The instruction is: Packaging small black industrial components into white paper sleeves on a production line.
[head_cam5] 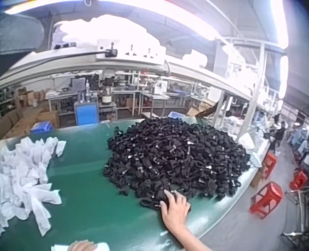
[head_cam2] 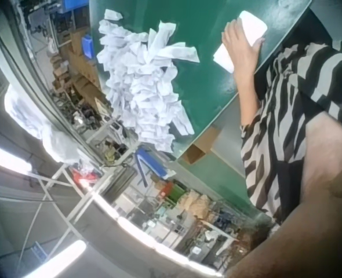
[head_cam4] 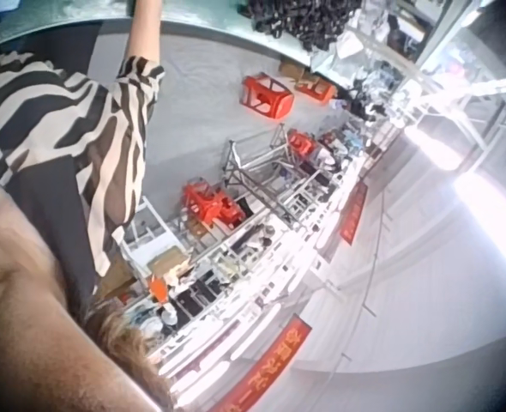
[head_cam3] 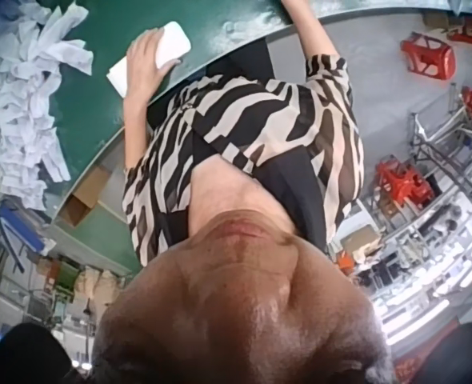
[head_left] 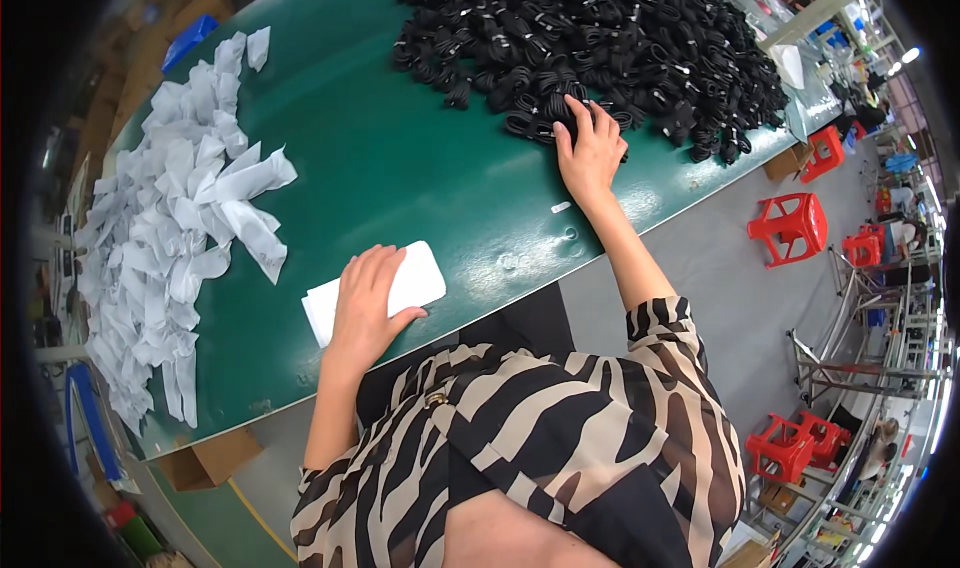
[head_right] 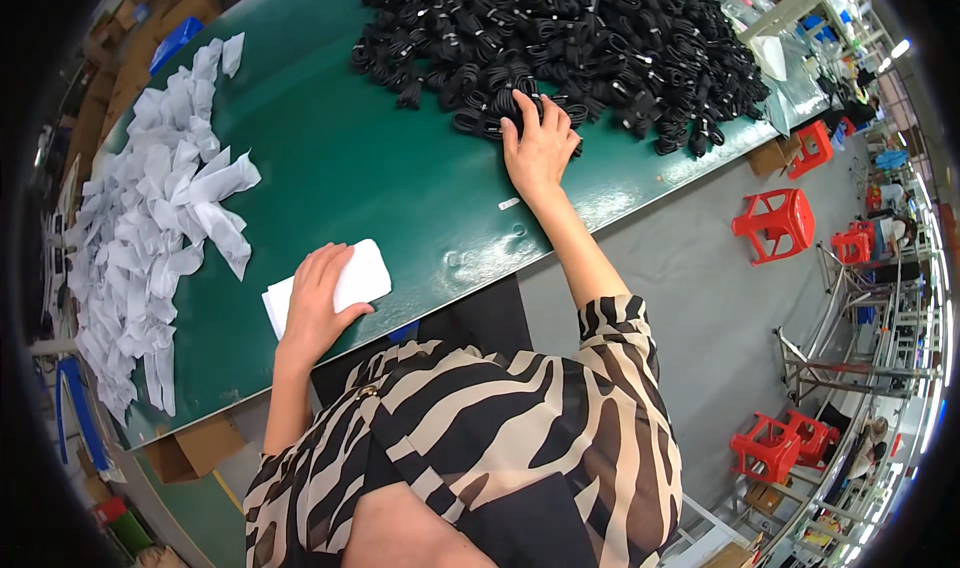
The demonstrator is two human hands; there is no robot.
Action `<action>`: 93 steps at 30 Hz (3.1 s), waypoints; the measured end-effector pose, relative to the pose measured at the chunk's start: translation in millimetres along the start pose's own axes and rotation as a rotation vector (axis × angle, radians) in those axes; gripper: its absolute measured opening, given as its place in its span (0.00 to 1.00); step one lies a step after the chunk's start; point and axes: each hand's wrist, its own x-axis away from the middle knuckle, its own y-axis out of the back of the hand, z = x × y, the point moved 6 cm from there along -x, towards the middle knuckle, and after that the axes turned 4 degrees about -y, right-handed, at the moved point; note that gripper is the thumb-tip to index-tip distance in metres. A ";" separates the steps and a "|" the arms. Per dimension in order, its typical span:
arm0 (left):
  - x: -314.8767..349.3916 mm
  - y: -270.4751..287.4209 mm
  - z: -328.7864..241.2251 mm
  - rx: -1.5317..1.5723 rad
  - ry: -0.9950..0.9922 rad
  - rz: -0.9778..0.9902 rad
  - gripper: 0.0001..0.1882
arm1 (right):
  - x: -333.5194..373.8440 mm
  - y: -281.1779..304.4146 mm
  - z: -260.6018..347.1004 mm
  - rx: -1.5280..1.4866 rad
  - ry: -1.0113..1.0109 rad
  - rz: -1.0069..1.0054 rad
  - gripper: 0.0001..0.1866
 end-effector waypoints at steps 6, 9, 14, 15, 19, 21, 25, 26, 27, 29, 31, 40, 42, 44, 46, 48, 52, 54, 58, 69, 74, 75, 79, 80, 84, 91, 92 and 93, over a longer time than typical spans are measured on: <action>0.7 12.9 -2.6 0.107 0.026 -0.238 0.29 | 14.4 12.4 26.8 -0.120 0.148 0.031 0.22; 1.6 14.3 -3.8 0.117 0.068 -0.285 0.19 | 13.7 18.7 34.4 -0.133 0.172 0.004 0.19; -3.5 -6.8 -6.8 0.181 0.045 -0.221 0.11 | 18.9 34.9 48.2 -0.620 0.002 0.053 0.19; -3.4 -8.8 -6.6 0.173 0.066 -0.227 0.09 | 28.6 36.3 53.2 -0.841 -0.247 0.185 0.21; -5.1 -18.0 -1.3 0.155 0.093 -0.256 0.08 | 67.2 42.6 83.5 -1.130 -0.342 0.566 0.19; -6.9 -18.6 -2.9 0.161 0.105 -0.258 0.08 | 90.5 44.9 94.1 -1.168 -0.437 0.744 0.18; -11.3 -14.3 -10.5 0.138 0.086 -0.283 0.08 | 119.1 39.6 102.4 -1.172 -0.464 0.875 0.17; -11.6 -15.3 -11.1 0.108 0.072 -0.277 0.09 | 123.1 37.3 102.9 -1.132 -0.444 0.897 0.18; -10.7 -17.3 -9.8 0.106 0.072 -0.278 0.09 | 110.3 48.8 110.1 -0.825 0.030 0.641 0.22; -9.7 -22.2 -5.5 0.125 0.109 -0.259 0.10 | 109.2 54.6 116.0 -0.734 0.046 0.678 0.24; -9.8 -17.8 -8.5 0.151 0.125 -0.267 0.09 | 110.3 56.1 119.7 -0.639 0.059 0.711 0.25; -8.7 -17.7 -6.2 0.158 0.117 -0.301 0.04 | 113.5 62.6 131.0 -0.492 0.349 0.607 0.20; -8.2 -18.3 -4.6 0.183 0.135 -0.301 0.03 | 114.4 65.4 130.1 -0.655 0.273 0.583 0.19; -5.9 -20.8 0.4 0.259 0.215 -0.282 0.02 | 111.6 69.2 132.9 -0.703 0.250 0.580 0.19; -4.3 -19.7 1.7 0.298 0.245 -0.285 0.02 | 110.8 70.5 134.4 -0.749 0.226 0.573 0.19; -4.0 -18.3 2.6 0.338 0.270 -0.288 0.02 | 111.4 72.2 137.1 -0.760 0.262 0.540 0.20; -1.0 -19.4 9.9 0.519 0.334 -0.314 0.03 | 114.7 75.1 141.1 -0.696 0.338 0.545 0.21; -0.5 -18.8 10.4 0.576 0.348 -0.329 0.03 | 114.6 79.4 147.0 -0.688 0.426 0.562 0.21; -5.1 -10.1 -2.5 0.533 0.179 -0.337 0.03 | 116.9 71.2 143.8 -0.739 0.391 0.741 0.19; -11.4 23.1 -11.8 0.589 0.144 -0.381 0.03 | 103.8 75.7 158.2 -1.305 0.116 0.734 0.24; -14.5 72.3 59.0 1.361 0.251 -0.665 0.12 | 39.4 72.2 128.9 -0.687 0.307 0.176 0.16; -12.1 86.5 73.8 1.347 0.204 -0.669 0.13 | 28.7 58.5 120.1 -0.537 0.224 0.226 0.15; 17.6 131.4 144.8 0.741 0.475 -0.940 0.14 | 17.5 11.1 93.1 -0.040 0.345 0.237 0.21; 27.3 140.3 141.4 0.415 0.523 -1.043 0.14 | 17.0 8.8 91.4 -0.040 0.345 0.238 0.21; 17.2 105.4 84.5 0.246 0.355 -0.831 0.12 | 17.8 -4.5 76.3 -0.047 0.345 0.249 0.21; -2.3 -7.3 -3.2 0.233 0.068 -0.205 0.10 | 38.5 5.9 85.4 -0.420 0.254 0.354 0.14; -3.0 -11.7 -3.3 0.237 0.068 -0.203 0.10 | 45.2 11.4 89.9 -0.440 0.242 0.387 0.11; -3.5 -14.8 -3.2 0.209 0.073 -0.204 0.08 | 51.0 16.4 93.5 -0.461 0.260 0.396 0.10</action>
